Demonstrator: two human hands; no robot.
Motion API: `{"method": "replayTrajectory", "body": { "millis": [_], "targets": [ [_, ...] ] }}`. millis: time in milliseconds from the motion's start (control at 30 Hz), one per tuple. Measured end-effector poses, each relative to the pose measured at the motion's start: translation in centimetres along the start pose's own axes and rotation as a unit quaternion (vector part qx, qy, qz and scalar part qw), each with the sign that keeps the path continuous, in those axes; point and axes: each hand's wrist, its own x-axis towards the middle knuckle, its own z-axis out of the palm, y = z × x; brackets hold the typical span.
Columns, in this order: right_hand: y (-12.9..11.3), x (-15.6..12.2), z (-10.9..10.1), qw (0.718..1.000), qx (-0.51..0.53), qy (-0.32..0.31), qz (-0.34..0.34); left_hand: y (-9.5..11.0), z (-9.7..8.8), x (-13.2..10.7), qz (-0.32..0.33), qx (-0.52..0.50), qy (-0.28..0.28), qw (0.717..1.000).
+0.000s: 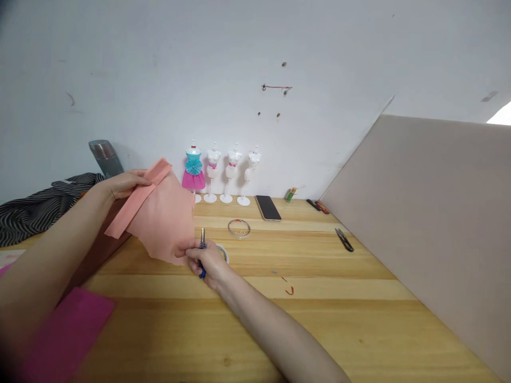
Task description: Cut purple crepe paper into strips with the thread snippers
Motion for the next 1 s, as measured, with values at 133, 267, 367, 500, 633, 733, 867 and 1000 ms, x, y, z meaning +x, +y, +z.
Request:
{"method": "replayTrajectory", "body": {
  "millis": [133,267,367,500,633,733,867,1000],
  "targets": [
    [0.0,-0.1,0.1,1.0,-0.001,-0.002,0.001,0.3,-0.1,-0.3,-0.007,0.01,-0.002,1.0],
    [0.1,-0.1,0.1,1.0,-0.001,-0.005,-0.002,0.3,-0.1,-0.3,-0.01,0.013,-0.006,1.0],
    [0.1,-0.1,0.0,1.0,-0.001,-0.005,0.001,0.2,-0.2,-0.3,-0.009,0.014,-0.01,1.0],
    [0.1,-0.2,0.0,1.0,0.002,-0.003,0.004,0.4,0.0,-0.8,-0.002,0.026,0.002,1.0],
    [-0.1,-0.3,0.1,1.0,0.002,-0.009,0.006,1.7,0.7,-3.2,0.0,0.034,0.033,0.999],
    [-0.6,-0.2,0.0,1.0,0.005,-0.008,-0.001,3.1,0.9,-6.0,0.013,0.049,0.04,0.998],
    [-2.5,-0.3,-0.7,0.999,0.014,0.015,-0.036,4.6,-0.3,-9.2,0.051,0.084,0.067,0.993],
    [-5.1,-0.7,-1.9,0.995,0.039,0.017,-0.093,5.1,-1.6,-12.0,0.097,0.112,0.128,0.981]
  ]
}}
